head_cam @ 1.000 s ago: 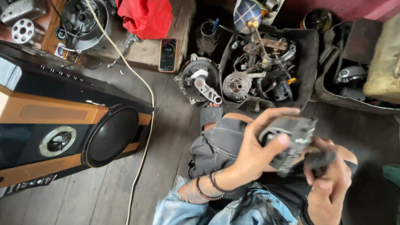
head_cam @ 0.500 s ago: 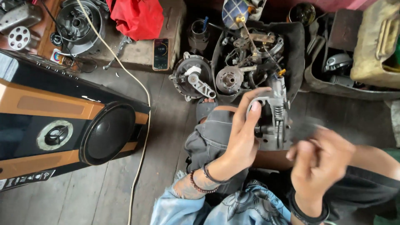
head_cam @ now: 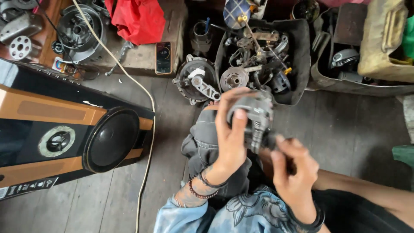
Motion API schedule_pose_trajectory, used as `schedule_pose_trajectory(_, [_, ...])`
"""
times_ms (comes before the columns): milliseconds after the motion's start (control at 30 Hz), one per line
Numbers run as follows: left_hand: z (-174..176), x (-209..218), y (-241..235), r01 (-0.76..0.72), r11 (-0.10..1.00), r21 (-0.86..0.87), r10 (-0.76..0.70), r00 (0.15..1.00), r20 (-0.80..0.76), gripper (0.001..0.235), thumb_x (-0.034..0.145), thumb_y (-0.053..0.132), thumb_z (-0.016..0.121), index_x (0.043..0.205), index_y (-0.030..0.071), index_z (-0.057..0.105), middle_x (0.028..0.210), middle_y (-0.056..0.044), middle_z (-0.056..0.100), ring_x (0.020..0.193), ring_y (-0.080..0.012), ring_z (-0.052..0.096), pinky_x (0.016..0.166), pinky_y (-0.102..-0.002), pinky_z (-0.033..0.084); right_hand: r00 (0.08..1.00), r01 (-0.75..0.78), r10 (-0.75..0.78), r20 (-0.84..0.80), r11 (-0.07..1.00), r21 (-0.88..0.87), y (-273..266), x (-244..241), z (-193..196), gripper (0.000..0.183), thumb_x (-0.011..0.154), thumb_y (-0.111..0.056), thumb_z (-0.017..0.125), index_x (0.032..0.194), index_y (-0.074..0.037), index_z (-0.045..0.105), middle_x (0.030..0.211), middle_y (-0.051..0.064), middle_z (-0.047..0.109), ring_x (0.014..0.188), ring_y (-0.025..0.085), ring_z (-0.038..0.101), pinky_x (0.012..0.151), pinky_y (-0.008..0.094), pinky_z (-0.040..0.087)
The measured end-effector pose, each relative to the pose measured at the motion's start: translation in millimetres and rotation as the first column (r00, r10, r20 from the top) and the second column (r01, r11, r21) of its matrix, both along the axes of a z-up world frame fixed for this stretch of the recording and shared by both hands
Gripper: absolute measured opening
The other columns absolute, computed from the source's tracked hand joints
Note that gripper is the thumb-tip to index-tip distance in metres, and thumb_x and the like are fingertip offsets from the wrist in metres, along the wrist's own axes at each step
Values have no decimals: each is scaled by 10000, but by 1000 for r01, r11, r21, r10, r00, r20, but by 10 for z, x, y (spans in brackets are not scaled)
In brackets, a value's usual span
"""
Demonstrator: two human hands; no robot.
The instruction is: Cleaning and inspecting a motorcycle engine component using a small tool in a workshop environment.
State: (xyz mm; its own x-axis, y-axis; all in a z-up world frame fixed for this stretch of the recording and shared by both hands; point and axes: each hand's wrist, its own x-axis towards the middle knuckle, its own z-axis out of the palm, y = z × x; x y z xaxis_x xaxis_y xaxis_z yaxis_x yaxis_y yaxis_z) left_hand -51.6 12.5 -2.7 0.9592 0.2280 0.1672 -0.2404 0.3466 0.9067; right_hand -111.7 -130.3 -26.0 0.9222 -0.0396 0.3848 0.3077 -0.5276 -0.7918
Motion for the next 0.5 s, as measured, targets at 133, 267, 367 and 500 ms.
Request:
schedule_pose_trajectory(133, [-52,-8,-2,92,971,-219,-90,996,23,425,1084,271,524,1422,31,433,1302,-172,611,1087,-273,681,935,-363,584,999,-38,38,-10,999,26,4,56,40,192,903,39,678,1092,61,658,917,135,677,647,180,548,611,276,451])
schedule_pose_trajectory(267, [24,-23,27,92,994,-51,-91,996,23,441,1040,299,541,1387,35,476,1251,-159,655,1115,-223,629,1039,-347,494,997,5,-7,78,1000,26,62,126,73,221,899,110,647,1116,99,614,983,177,679,670,178,536,626,271,440])
schedule_pose_trajectory(367, [-8,-19,23,89,976,-198,-84,996,33,466,1041,286,560,1423,50,433,1261,-178,634,1092,-258,651,941,-363,550,997,-31,28,68,998,49,127,6,62,215,887,87,666,1098,74,625,973,150,679,632,151,496,594,256,420])
schedule_pose_trajectory(500, [15,3,28,99,978,-183,-96,995,25,422,1073,246,521,1431,37,446,1163,-166,658,942,-206,668,838,-323,586,999,-31,29,38,997,76,117,7,57,213,906,73,672,1113,62,623,929,121,673,680,169,633,620,254,475])
